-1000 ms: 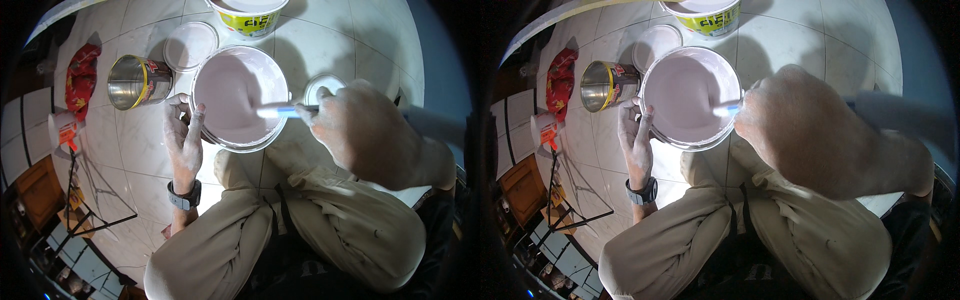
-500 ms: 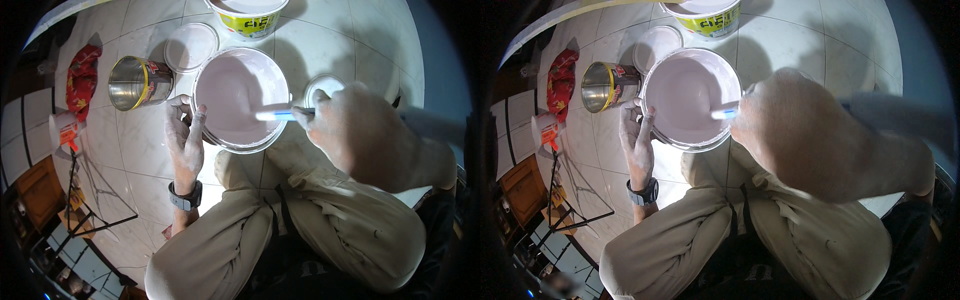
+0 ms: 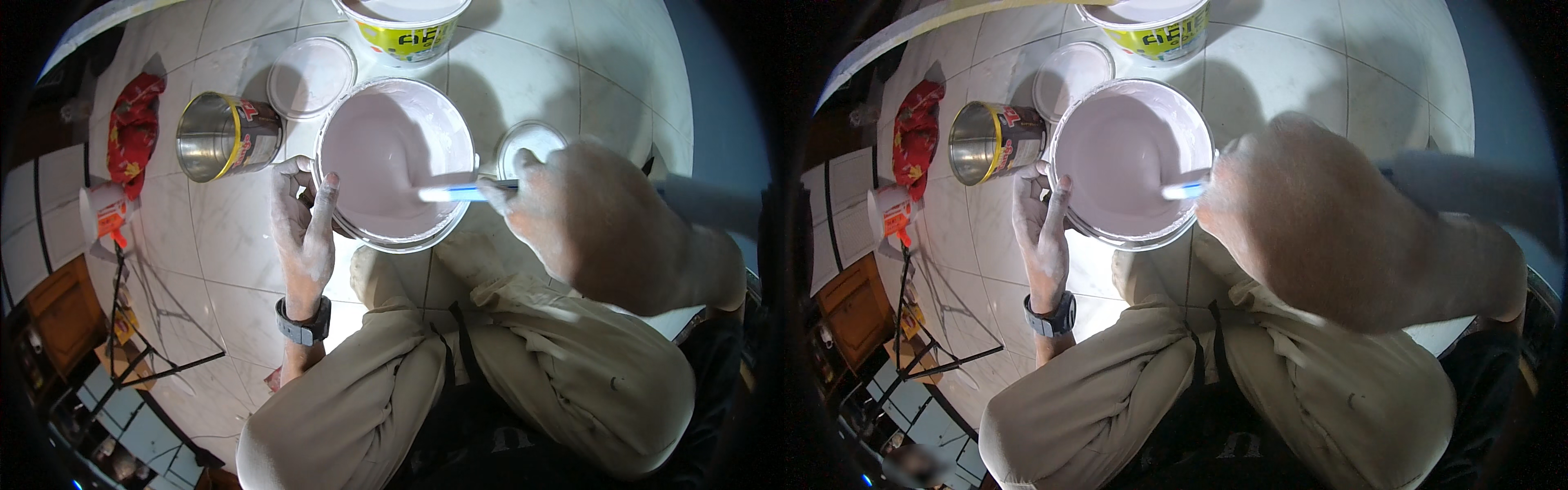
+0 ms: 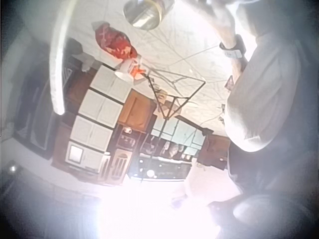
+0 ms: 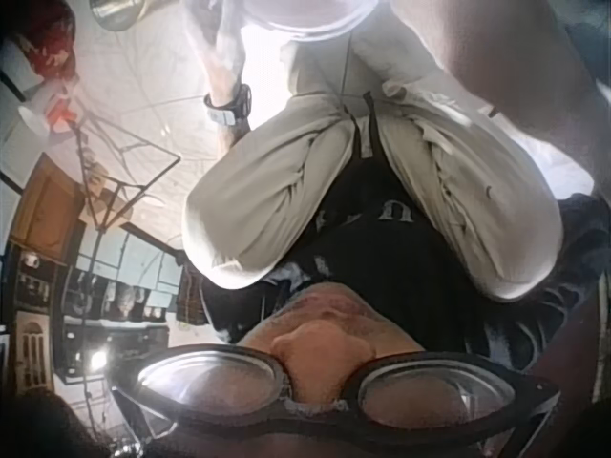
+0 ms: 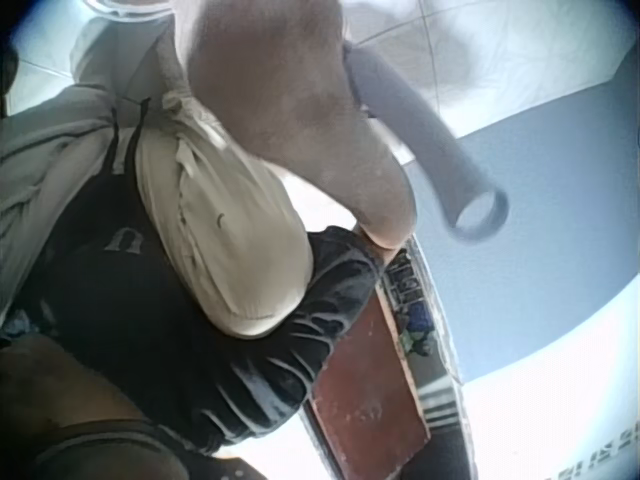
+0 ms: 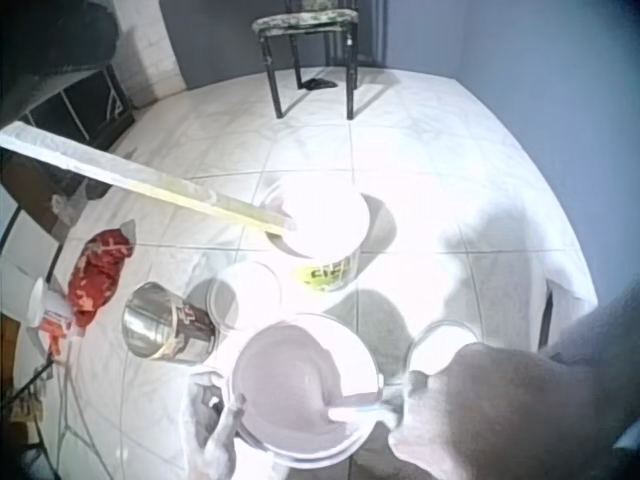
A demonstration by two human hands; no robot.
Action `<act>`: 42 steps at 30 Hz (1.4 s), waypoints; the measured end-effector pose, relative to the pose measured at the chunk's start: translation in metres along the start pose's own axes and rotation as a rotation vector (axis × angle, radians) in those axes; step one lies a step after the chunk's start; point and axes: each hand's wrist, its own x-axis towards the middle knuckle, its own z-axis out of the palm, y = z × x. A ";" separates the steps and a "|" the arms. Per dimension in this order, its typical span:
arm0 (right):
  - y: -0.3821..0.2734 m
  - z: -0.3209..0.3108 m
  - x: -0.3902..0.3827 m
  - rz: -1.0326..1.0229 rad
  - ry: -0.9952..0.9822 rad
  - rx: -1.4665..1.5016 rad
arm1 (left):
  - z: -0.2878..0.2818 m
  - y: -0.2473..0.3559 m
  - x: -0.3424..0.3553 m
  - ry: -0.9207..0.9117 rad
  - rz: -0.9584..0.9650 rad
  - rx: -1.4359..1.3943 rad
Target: The person sits on the floor and uses a manual paint mixer to stir paint in two separate buckets. They switch between the buckets and also pour liquid from a metal can into one of the buckets before continuing to mix.
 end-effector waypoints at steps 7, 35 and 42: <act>0.022 0.013 0.009 0.097 0.293 -0.020 | 0.008 0.005 0.000 0.004 -0.007 -0.044; 0.022 0.018 0.008 0.059 0.321 0.176 | 0.004 0.006 -0.005 -0.063 -0.008 0.055; 0.011 0.017 -0.005 -0.038 0.235 0.212 | 0.005 0.002 -0.004 -0.037 0.071 0.097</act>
